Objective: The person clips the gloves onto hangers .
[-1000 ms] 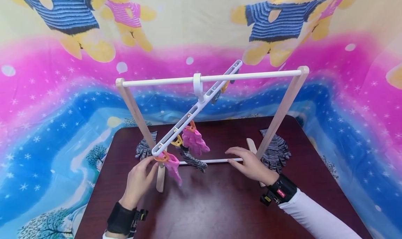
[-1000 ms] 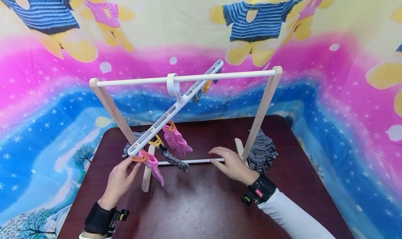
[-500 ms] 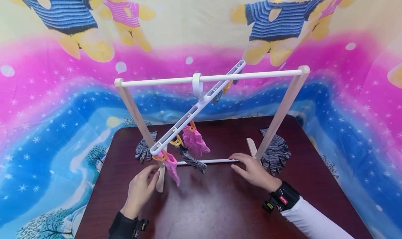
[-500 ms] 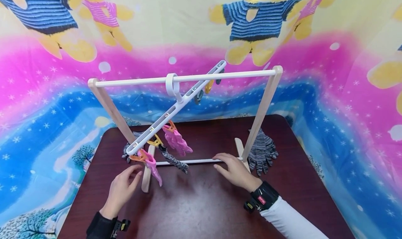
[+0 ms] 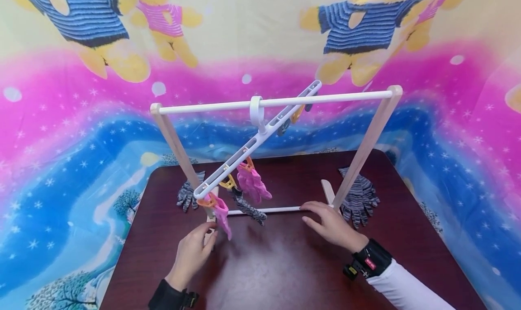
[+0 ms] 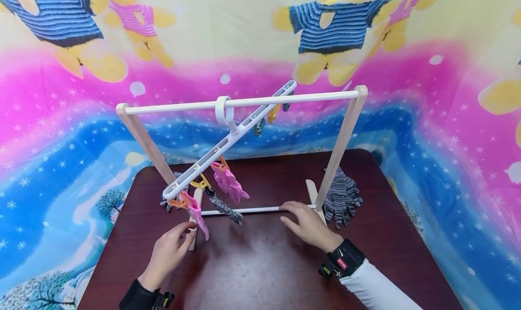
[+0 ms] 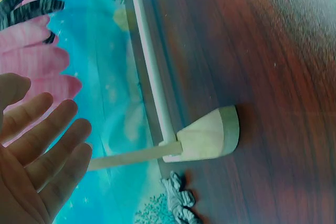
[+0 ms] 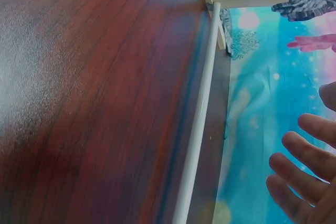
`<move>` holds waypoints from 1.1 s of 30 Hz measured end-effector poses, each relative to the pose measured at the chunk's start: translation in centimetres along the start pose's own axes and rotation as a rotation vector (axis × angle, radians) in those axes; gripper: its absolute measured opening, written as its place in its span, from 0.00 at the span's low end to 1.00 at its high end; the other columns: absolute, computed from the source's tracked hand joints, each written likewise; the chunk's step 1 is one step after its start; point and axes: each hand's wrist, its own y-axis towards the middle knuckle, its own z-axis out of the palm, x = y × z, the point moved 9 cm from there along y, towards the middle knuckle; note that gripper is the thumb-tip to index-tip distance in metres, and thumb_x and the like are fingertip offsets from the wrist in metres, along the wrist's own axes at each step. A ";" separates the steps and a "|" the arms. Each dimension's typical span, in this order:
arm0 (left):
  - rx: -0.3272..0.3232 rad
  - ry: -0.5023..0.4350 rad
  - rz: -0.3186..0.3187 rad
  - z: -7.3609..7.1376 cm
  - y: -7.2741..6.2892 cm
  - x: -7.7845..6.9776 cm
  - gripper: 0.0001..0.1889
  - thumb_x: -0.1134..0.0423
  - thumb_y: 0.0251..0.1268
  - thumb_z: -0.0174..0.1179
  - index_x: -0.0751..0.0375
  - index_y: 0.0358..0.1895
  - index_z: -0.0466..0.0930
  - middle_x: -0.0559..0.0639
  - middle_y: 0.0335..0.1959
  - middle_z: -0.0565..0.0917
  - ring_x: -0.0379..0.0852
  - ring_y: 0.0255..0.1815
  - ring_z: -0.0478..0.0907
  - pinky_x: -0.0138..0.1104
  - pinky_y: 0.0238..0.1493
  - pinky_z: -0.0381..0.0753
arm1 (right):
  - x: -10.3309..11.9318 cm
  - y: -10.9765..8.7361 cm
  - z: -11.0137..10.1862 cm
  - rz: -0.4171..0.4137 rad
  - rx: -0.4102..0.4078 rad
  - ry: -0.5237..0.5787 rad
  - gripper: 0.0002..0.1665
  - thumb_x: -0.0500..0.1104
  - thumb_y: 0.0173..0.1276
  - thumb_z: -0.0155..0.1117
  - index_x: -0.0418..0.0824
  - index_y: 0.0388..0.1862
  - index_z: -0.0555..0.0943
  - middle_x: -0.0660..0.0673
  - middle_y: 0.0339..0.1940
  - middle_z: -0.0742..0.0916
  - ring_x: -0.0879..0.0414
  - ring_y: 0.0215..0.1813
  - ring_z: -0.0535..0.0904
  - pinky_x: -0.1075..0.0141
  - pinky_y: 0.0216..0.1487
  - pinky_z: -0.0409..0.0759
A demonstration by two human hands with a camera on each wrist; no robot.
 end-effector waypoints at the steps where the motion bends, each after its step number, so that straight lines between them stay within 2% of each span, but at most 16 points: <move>1: 0.000 0.001 0.005 0.1 0.0 -0.1 0.11 0.62 0.62 0.70 0.53 0.47 0.86 0.47 0.39 0.90 0.46 0.38 0.87 0.43 0.35 0.84 | 0.0 0.0 0.0 0.002 0.001 -0.003 0.19 0.47 0.74 0.65 0.42 0.60 0.82 0.47 0.58 0.86 0.51 0.62 0.82 0.49 0.61 0.81; 6: -0.008 -0.005 0.038 0.7 -0.5 -0.9 0.10 0.62 0.61 0.70 0.52 0.45 0.86 0.45 0.38 0.89 0.44 0.38 0.87 0.43 0.38 0.84 | -0.3 -0.5 0.0 0.000 0.000 -0.020 0.19 0.46 0.73 0.66 0.42 0.59 0.83 0.47 0.57 0.87 0.51 0.61 0.83 0.50 0.60 0.81; 13: 0.003 -0.006 0.107 1.7 -1.1 -2.6 0.10 0.63 0.58 0.72 0.51 0.43 0.85 0.43 0.35 0.88 0.40 0.36 0.86 0.37 0.35 0.83 | -1.2 -1.5 0.2 0.036 0.006 -0.023 0.18 0.47 0.72 0.67 0.46 0.59 0.83 0.48 0.58 0.87 0.51 0.62 0.83 0.49 0.61 0.81; 20: 0.010 0.003 0.220 3.2 -1.6 -4.9 0.11 0.61 0.57 0.73 0.53 0.44 0.87 0.46 0.38 0.90 0.43 0.40 0.87 0.39 0.41 0.85 | -1.5 -2.3 0.4 0.066 0.016 -0.029 0.17 0.48 0.73 0.66 0.47 0.58 0.83 0.50 0.57 0.87 0.54 0.62 0.83 0.52 0.61 0.81; 23: 0.037 -0.007 0.233 3.9 -1.7 -5.6 0.11 0.61 0.56 0.73 0.54 0.43 0.87 0.46 0.37 0.90 0.43 0.40 0.87 0.39 0.41 0.85 | -1.5 -2.4 0.4 0.068 0.012 -0.030 0.17 0.48 0.73 0.66 0.47 0.58 0.83 0.49 0.58 0.87 0.53 0.62 0.82 0.51 0.61 0.81; 30: 0.164 -0.029 0.215 5.7 -1.8 -6.6 0.10 0.58 0.63 0.69 0.51 0.46 0.87 0.43 0.40 0.90 0.38 0.41 0.86 0.36 0.42 0.84 | -2.1 -2.9 0.3 0.090 0.004 -0.040 0.18 0.47 0.72 0.66 0.47 0.59 0.83 0.48 0.58 0.87 0.52 0.62 0.82 0.49 0.62 0.80; 33: 0.193 -0.052 0.234 6.1 -1.8 -7.3 0.10 0.58 0.64 0.68 0.52 0.48 0.87 0.43 0.42 0.90 0.39 0.43 0.87 0.37 0.42 0.85 | -2.3 -3.2 0.1 0.094 -0.007 -0.041 0.17 0.47 0.73 0.66 0.48 0.58 0.83 0.48 0.58 0.87 0.52 0.62 0.82 0.49 0.61 0.80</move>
